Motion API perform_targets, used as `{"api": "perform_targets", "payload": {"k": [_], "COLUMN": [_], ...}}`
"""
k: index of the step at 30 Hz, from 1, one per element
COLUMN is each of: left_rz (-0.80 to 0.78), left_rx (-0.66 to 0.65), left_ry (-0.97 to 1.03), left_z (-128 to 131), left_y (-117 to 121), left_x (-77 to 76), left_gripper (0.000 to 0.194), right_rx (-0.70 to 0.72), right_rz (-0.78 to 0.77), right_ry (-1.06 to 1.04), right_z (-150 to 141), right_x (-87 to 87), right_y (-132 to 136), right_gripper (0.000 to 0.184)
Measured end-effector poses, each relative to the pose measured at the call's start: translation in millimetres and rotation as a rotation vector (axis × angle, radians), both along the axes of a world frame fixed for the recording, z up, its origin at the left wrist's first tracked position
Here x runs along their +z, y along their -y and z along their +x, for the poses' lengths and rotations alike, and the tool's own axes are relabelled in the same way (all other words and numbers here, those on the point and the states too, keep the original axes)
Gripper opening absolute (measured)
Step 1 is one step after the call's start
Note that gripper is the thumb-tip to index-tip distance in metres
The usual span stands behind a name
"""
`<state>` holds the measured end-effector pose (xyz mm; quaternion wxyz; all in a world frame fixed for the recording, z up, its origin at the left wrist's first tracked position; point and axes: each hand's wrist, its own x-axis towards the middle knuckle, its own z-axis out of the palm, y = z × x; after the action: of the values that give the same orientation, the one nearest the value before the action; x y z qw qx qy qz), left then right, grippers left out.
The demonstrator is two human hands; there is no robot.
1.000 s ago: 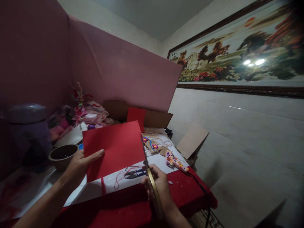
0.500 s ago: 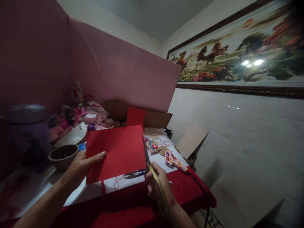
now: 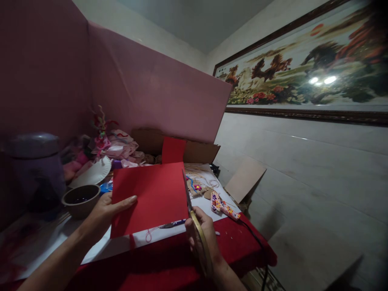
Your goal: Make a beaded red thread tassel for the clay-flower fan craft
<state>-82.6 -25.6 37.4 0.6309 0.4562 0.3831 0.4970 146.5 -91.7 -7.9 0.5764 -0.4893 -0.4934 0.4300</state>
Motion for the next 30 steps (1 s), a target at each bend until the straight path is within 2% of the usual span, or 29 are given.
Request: {"api": "perform_targets", "payload": {"k": [5,12,17,23,27,30], "left_rz": [-0.002,0.004,-0.006,-0.005,-0.018,-0.025], "left_rx": [-0.034,-0.039,-0.034,-0.029,-0.076,-0.051], "left_ry": [-0.033,-0.053,-0.053,-0.072,-0.1,-0.107], "left_z": [-1.3,-0.2,0.9,3.2,5.1,7.6], "left_y": [-0.2,-0.7,1.8,7.4,9.4,10.8], "left_x": [-0.6,-0.6,0.9,5.5,6.7,6.7], "left_gripper": [0.024,0.024,0.026,0.03,0.034,0.037], "right_rx": [-0.036,-0.061,-0.002,-0.003,-0.023,-0.046], "right_rz": [-0.047,-0.064,-0.093,-0.128,-0.067,-0.015], "right_ry": [-0.074,-0.139,-0.124,-0.109,-0.148,-0.153], "right_z": [-4.4,-6.8,-4.8,-4.6,-5.7,-6.4], "right_x": [1.4,-7.7,3.8,13.6,16.3,18.8], "right_y": [0.1,-4.3,0.9,2.9,4.5,5.0], "right_gripper": [0.051,0.052,0.055,0.058,0.06,0.061]}}
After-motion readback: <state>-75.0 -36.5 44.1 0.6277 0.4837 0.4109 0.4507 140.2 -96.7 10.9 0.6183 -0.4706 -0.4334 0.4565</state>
